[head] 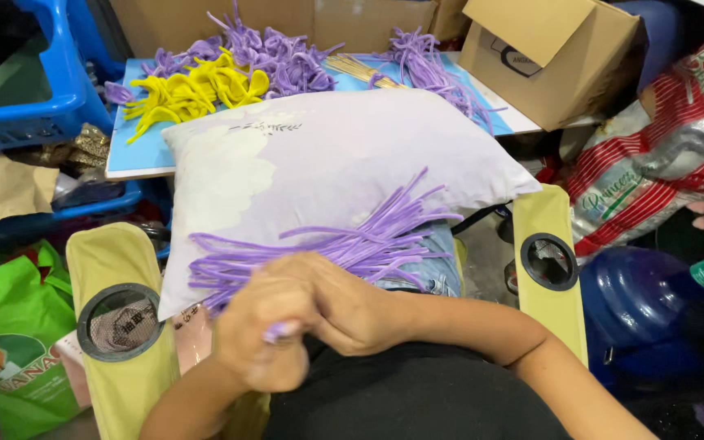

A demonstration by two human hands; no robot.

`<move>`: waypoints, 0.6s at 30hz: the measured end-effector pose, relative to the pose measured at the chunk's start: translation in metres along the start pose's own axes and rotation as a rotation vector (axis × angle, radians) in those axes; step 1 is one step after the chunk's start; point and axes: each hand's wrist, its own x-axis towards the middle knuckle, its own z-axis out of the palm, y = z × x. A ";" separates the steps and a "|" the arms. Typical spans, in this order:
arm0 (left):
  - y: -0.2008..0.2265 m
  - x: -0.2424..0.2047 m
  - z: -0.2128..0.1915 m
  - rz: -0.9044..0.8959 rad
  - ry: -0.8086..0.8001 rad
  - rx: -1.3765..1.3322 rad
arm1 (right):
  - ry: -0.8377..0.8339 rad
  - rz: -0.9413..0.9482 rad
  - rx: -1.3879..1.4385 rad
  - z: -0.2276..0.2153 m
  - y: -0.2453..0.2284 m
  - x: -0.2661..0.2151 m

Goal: The person picks up and arranges lengths of purple string on a pillow.

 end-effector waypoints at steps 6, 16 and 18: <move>0.019 0.012 -0.004 -0.313 0.045 -0.349 | 0.122 -0.149 -0.295 0.007 0.007 -0.004; 0.012 -0.020 -0.048 -0.245 0.602 -0.554 | -0.138 0.160 -0.126 0.022 0.003 0.006; 0.011 -0.014 -0.047 -0.303 0.680 -0.522 | -0.106 0.238 -0.005 0.021 0.005 0.007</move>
